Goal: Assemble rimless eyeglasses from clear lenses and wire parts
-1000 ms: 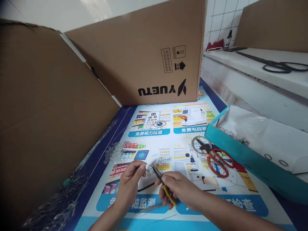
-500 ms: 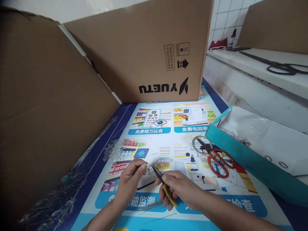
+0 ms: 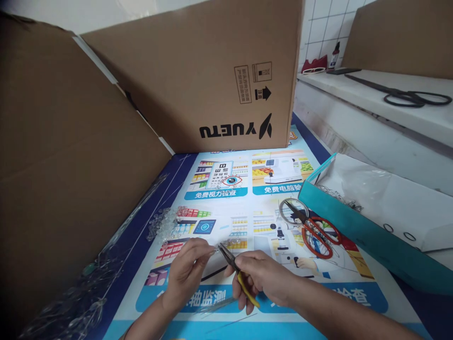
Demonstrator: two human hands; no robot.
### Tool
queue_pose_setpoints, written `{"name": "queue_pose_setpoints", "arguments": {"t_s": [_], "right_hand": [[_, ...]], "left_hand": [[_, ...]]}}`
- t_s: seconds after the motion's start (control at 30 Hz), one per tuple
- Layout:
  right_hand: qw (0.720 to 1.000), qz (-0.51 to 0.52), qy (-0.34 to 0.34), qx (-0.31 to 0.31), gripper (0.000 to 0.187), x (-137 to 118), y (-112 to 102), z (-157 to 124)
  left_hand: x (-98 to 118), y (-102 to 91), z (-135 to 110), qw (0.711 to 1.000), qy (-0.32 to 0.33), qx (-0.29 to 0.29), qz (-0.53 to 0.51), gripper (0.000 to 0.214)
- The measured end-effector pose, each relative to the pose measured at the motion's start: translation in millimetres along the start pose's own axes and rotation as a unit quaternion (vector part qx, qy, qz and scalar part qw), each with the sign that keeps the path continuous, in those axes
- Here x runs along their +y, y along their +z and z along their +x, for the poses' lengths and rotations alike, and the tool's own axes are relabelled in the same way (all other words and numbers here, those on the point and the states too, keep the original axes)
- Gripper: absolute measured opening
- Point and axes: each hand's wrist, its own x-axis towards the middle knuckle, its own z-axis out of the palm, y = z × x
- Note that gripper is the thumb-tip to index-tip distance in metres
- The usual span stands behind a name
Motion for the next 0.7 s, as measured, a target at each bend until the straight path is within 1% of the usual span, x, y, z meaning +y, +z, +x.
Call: {"name": "queue_pose_setpoints", "arguments": {"t_s": [0.1,0.27,0.47,0.53,0.7], "right_hand": [[1.0,0.01,0.002,-0.014,0.04,-2,2,-1],[0.999,0.031,0.005,-0.044,0.036,-3,1,-2],[0.995,0.056,0.006,-0.08,0.034,0,-2,0],[0.994,0.065,0.005,-0.092,0.035,1,-3,1],[0.992,0.06,0.009,-0.115,0.035,3,-4,1]], "left_hand": [[-1,-3.7,0,0.999,0.036,-0.014,0.003,0.032],[-5,-10.3,0,0.997,0.074,-0.036,0.007,0.033],[-6,-13.5,2,0.991,0.128,-0.041,-0.008,0.032],[-5,-13.7,3,0.99,0.137,-0.039,-0.021,0.03],[0,-14.4,4,0.989,0.137,-0.048,-0.039,0.029]]}}
